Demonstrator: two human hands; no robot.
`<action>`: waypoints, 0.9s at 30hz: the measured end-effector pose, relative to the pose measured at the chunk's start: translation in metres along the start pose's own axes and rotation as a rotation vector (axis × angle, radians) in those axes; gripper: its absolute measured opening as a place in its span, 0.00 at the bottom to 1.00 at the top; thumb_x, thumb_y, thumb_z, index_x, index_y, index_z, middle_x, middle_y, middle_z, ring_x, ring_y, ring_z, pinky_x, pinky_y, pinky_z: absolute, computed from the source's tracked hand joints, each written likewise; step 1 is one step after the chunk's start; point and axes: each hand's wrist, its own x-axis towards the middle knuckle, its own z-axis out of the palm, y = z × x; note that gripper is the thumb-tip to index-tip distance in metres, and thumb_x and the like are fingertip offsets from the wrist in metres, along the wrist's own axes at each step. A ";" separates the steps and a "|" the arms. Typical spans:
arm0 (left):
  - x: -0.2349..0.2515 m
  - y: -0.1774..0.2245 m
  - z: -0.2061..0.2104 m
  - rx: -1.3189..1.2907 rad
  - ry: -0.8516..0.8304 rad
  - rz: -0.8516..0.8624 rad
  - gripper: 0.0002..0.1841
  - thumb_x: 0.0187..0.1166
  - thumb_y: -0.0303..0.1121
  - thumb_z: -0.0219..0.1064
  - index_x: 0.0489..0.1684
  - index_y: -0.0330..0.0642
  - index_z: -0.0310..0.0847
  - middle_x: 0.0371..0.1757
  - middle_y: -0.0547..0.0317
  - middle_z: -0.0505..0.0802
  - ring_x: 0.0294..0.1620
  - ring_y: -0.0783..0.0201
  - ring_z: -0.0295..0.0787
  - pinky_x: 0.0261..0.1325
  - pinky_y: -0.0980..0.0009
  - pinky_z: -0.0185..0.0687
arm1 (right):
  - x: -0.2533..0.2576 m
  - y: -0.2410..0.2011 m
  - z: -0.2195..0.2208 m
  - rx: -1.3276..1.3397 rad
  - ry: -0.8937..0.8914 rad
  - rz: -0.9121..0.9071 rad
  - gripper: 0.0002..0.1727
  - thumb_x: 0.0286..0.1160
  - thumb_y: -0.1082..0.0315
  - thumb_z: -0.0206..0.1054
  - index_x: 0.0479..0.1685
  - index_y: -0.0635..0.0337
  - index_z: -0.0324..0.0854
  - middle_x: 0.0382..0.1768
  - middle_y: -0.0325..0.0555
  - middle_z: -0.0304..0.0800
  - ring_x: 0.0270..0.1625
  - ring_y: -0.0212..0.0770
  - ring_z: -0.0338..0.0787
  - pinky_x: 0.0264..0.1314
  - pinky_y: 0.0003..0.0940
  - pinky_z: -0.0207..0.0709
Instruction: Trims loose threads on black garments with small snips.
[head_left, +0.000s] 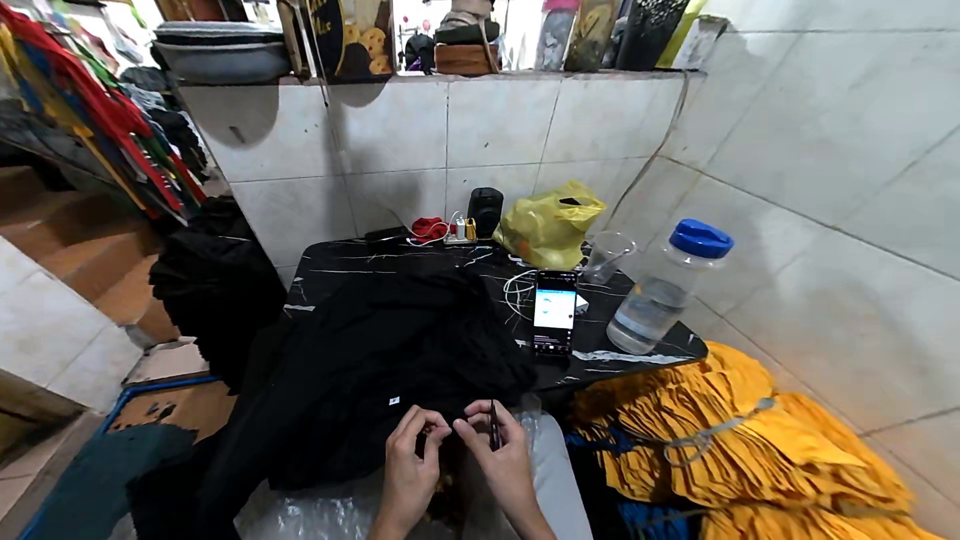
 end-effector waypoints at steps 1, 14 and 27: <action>-0.001 0.000 0.000 0.006 -0.001 -0.003 0.04 0.77 0.30 0.69 0.37 0.44 0.89 0.38 0.66 0.90 0.40 0.74 0.88 0.45 0.79 0.89 | 0.000 0.001 0.000 -0.029 -0.002 -0.022 0.14 0.70 0.65 0.79 0.50 0.62 0.86 0.36 0.41 0.92 0.32 0.32 0.86 0.27 0.23 0.77; -0.015 -0.002 -0.005 0.006 0.008 0.033 0.04 0.80 0.27 0.67 0.39 0.41 0.89 0.49 0.61 0.95 0.52 0.68 0.93 0.58 0.71 0.93 | -0.004 0.009 -0.017 -0.848 -0.032 -0.380 0.22 0.77 0.44 0.70 0.50 0.54 0.90 0.40 0.37 0.92 0.34 0.30 0.91 0.31 0.30 0.86; -0.021 0.008 -0.003 0.280 0.048 0.077 0.08 0.81 0.34 0.64 0.39 0.45 0.89 0.39 0.68 0.93 0.41 0.77 0.90 0.50 0.80 0.89 | -0.013 -0.022 -0.023 -1.196 -0.190 -0.539 0.22 0.81 0.43 0.63 0.40 0.53 0.89 0.24 0.38 0.87 0.24 0.38 0.89 0.22 0.34 0.82</action>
